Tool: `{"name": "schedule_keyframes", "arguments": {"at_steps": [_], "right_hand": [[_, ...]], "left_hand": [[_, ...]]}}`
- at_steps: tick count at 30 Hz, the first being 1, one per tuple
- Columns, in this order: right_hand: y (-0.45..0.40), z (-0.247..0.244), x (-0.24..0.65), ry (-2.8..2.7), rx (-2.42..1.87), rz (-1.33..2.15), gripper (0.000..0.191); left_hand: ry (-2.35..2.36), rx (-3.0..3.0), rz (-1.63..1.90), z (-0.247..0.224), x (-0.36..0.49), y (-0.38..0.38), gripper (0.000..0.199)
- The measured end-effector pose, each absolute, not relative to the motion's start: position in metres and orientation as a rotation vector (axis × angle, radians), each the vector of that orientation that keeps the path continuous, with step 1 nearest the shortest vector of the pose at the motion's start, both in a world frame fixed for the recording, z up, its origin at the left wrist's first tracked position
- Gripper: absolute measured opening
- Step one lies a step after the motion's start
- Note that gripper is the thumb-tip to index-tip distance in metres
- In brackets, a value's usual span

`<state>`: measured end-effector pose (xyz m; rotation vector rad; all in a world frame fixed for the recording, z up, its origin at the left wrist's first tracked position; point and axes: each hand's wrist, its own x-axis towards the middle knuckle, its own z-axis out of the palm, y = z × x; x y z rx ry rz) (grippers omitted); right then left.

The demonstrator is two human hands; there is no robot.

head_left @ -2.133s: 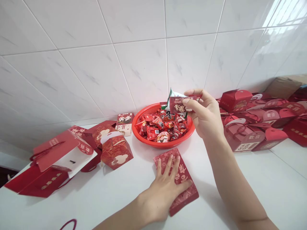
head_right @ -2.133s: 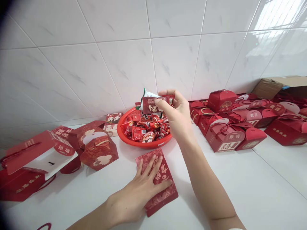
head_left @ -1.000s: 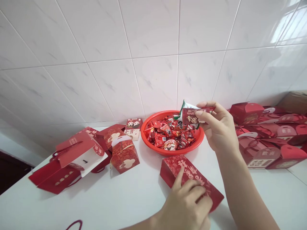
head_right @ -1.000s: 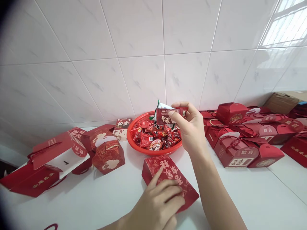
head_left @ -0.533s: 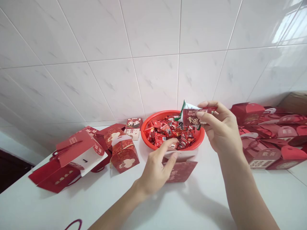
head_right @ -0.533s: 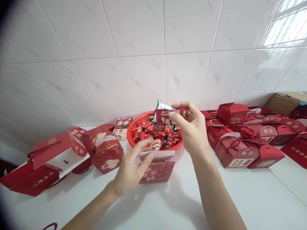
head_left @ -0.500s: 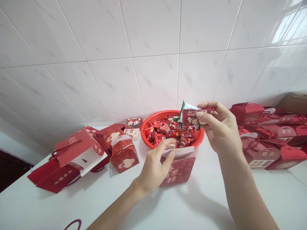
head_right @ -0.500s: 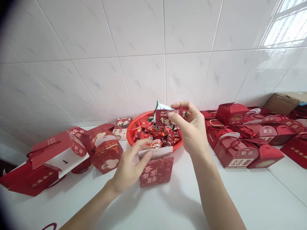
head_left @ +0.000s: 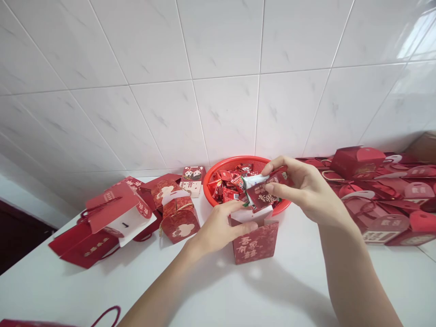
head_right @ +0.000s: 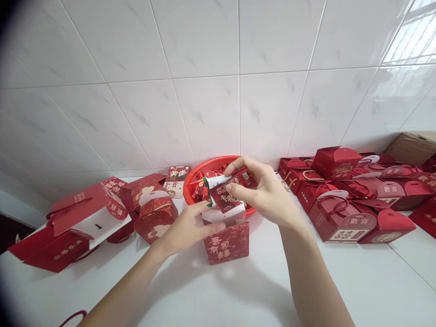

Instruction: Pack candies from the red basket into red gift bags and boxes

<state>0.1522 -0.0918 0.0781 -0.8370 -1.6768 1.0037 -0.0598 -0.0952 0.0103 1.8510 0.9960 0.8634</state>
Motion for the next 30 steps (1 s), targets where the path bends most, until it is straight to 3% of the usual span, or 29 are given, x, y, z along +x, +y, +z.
{"name": "schedule_keyframes", "arguments": {"at_steps": [12, 24, 30], "right_hand": [[-0.0972, 0.0804, 0.1497, -2.053, -0.857, 0.904, 0.011], [-0.0955, 0.0777, 0.1493, -2.329, -0.923, 0.662, 0.017], [-0.0923, 0.0764, 0.153, -2.473, -0.84, 0.735, 0.024]], "left_hand": [[0.959, 1.81, 0.766, 0.0152, -0.0667, -0.0919, 0.05], [0.976, 1.863, 0.735, 0.016, -0.0694, -0.0892, 0.039], [0.909, 1.83, 0.744, 0.0149, -0.0685, -0.0871, 0.044]]}}
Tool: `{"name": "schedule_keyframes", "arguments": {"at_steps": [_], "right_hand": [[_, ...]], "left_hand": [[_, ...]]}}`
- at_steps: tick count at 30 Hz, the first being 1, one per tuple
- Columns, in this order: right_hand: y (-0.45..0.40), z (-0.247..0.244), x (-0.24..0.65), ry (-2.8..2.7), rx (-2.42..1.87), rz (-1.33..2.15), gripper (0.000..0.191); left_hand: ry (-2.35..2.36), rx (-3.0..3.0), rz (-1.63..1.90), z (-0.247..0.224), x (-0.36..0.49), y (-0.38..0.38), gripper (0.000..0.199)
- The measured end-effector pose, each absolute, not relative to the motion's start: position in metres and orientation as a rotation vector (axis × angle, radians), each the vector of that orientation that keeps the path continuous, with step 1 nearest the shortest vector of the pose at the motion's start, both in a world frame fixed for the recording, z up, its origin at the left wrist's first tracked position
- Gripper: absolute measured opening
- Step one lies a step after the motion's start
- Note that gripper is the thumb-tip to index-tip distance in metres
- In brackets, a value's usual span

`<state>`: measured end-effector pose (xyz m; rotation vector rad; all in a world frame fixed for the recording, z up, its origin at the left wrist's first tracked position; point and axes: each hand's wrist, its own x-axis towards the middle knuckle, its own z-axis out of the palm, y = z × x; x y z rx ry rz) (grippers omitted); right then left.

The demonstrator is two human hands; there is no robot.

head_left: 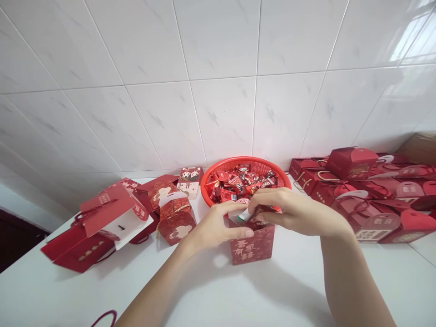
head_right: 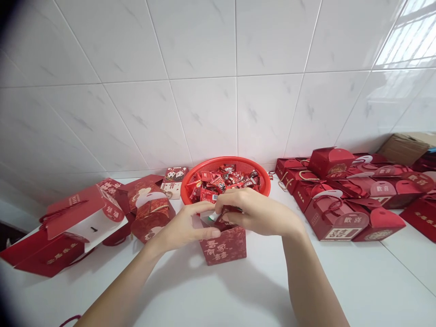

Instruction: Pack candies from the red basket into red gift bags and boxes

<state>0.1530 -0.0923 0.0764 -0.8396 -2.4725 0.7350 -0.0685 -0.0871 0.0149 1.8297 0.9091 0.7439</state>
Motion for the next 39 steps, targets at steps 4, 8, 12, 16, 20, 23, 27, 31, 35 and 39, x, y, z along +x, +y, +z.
{"name": "schedule_keyframes", "arguments": {"at_steps": [4, 8, 12, 16, 20, 23, 27, 31, 35, 39], "right_hand": [[-0.092, 0.073, 0.149, -2.504, -0.873, 0.753, 0.023], [-0.092, 0.071, 0.142, -2.47, -0.819, 0.79, 0.025], [-0.092, 0.072, 0.14, -2.473, -0.751, 0.84, 0.027], [-0.092, 0.073, 0.14, -2.516, -0.746, 0.861, 0.028], [-0.089, 0.069, 0.14, -2.533, -0.732, 0.902, 0.033], [-0.086, 0.067, 0.14, -2.568, -0.715, 0.923, 0.036], [-0.086, 0.068, 0.144, -2.593, -0.673, 0.976, 0.039], [-0.087, 0.071, 0.152, -2.579, -0.659, 1.007, 0.036], [-0.087, 0.071, 0.154, -2.541, -0.694, 0.997, 0.04], [-0.085, 0.066, 0.148, -2.536, -0.766, 1.048, 0.046]], "left_hand": [[0.906, 1.824, 0.731, 0.014, -0.069, -0.086, 0.043], [0.981, 1.829, 0.725, 0.013, -0.069, -0.086, 0.035], [1.002, 1.803, 0.741, 0.012, -0.068, -0.087, 0.029], [1.0, 1.799, 0.75, 0.012, -0.068, -0.087, 0.028], [1.002, 1.806, 0.763, 0.013, -0.068, -0.087, 0.033], [0.981, 1.799, 0.772, 0.013, -0.068, -0.087, 0.033], [0.964, 1.806, 0.762, 0.013, -0.068, -0.087, 0.032], [0.944, 1.843, 0.76, 0.015, -0.068, -0.087, 0.036], [0.999, 1.862, 0.749, 0.016, -0.068, -0.087, 0.038], [0.998, 1.841, 0.746, 0.015, -0.068, -0.087, 0.037]]}}
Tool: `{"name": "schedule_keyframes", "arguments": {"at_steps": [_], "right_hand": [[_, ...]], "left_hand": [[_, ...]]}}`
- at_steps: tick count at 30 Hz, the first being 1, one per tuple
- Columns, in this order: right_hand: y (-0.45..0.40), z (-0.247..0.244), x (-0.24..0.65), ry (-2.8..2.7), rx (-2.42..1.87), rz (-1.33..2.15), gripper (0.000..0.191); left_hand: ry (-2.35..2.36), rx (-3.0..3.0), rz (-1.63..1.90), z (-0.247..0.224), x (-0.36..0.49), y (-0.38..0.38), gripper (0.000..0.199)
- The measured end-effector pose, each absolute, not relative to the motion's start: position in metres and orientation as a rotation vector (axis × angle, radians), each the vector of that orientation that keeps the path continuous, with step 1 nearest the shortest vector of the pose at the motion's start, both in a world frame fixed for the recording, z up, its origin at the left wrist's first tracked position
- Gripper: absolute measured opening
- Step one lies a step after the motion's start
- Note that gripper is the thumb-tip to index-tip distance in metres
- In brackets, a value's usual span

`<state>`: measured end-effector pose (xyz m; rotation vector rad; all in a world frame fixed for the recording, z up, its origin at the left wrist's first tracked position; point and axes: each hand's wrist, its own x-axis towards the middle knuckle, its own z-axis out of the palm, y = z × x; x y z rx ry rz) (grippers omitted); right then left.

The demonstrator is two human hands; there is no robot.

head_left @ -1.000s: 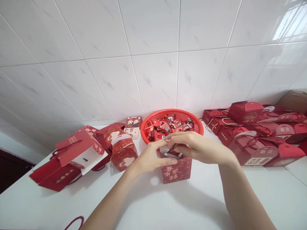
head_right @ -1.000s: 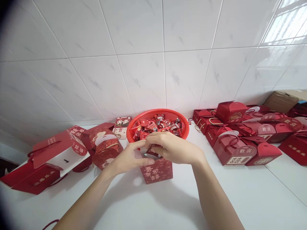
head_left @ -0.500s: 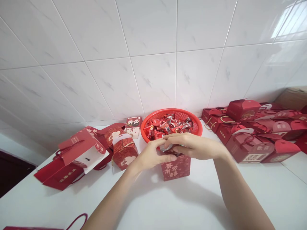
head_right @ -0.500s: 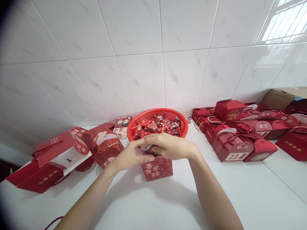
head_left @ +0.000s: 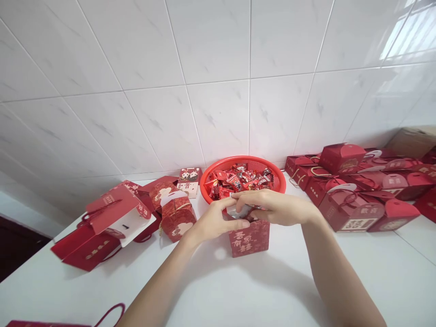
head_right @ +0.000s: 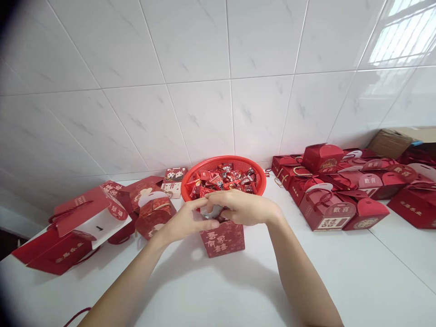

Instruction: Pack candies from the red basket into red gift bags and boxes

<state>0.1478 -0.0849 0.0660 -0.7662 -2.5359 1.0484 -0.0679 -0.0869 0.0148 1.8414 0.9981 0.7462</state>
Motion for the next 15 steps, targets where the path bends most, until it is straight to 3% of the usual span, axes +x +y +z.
{"name": "schedule_keyframes", "arguments": {"at_steps": [9, 15], "right_hand": [[-0.088, 0.075, 0.152, -2.512, -0.641, 0.864, 0.04], [-0.09, 0.077, 0.153, -2.371, -0.705, 0.842, 0.023]], "left_hand": [[1.067, 1.882, 0.693, 0.014, -0.07, -0.087, 0.05], [1.043, 1.838, 0.713, 0.015, -0.07, -0.088, 0.063]]}}
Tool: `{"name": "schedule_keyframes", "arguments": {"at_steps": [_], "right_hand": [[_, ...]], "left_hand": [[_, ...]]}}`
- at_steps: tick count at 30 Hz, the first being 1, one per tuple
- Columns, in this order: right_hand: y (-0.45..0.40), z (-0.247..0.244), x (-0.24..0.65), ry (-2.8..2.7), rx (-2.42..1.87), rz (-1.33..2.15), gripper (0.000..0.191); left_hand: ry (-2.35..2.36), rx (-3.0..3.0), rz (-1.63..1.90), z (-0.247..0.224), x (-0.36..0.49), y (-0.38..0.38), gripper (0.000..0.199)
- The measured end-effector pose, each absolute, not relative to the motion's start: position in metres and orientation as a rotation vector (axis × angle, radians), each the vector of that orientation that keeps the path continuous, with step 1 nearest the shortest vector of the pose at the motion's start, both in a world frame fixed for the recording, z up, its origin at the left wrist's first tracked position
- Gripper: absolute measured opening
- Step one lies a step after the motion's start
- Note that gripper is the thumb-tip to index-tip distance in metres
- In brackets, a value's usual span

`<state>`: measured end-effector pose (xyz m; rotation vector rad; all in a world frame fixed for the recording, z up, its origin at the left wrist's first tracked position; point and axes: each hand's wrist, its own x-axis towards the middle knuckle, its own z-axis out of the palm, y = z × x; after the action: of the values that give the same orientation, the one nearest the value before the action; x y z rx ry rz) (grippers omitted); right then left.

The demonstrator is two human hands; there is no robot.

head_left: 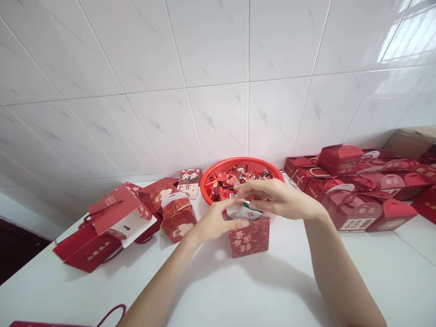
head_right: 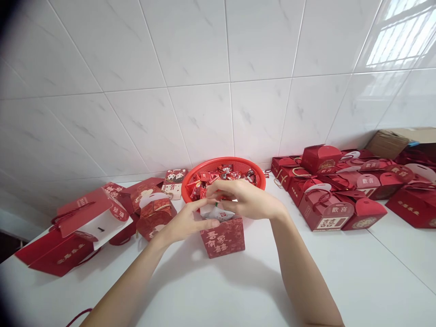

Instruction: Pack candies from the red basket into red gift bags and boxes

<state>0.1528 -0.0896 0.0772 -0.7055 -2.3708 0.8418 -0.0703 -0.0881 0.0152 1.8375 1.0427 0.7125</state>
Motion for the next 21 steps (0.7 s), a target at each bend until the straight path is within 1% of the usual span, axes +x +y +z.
{"name": "schedule_keyframes", "arguments": {"at_steps": [5, 6, 9, 11, 16, 21], "right_hand": [[-0.091, 0.077, 0.151, -2.266, -0.731, 0.879, 0.011], [-0.09, 0.077, 0.15, -2.319, -0.745, 0.877, 0.012], [-0.089, 0.075, 0.148, -2.552, -0.745, 0.907, 0.024], [-0.088, 0.074, 0.148, -2.573, -0.701, 0.896, 0.028], [-0.089, 0.077, 0.16, -2.35, -0.744, 0.829, 0.021], [-0.088, 0.075, 0.156, -2.406, -0.747, 0.811, 0.024]], "left_hand": [[1.003, 1.845, 0.689, 0.016, -0.07, -0.088, 0.059], [0.988, 1.846, 0.69, 0.016, -0.069, -0.088, 0.058], [0.952, 1.835, 0.701, 0.015, -0.069, -0.088, 0.053], [0.95, 1.831, 0.708, 0.015, -0.068, -0.088, 0.05], [1.033, 1.872, 0.697, 0.017, -0.069, -0.089, 0.057], [1.011, 1.873, 0.69, 0.016, -0.07, -0.087, 0.059]]}}
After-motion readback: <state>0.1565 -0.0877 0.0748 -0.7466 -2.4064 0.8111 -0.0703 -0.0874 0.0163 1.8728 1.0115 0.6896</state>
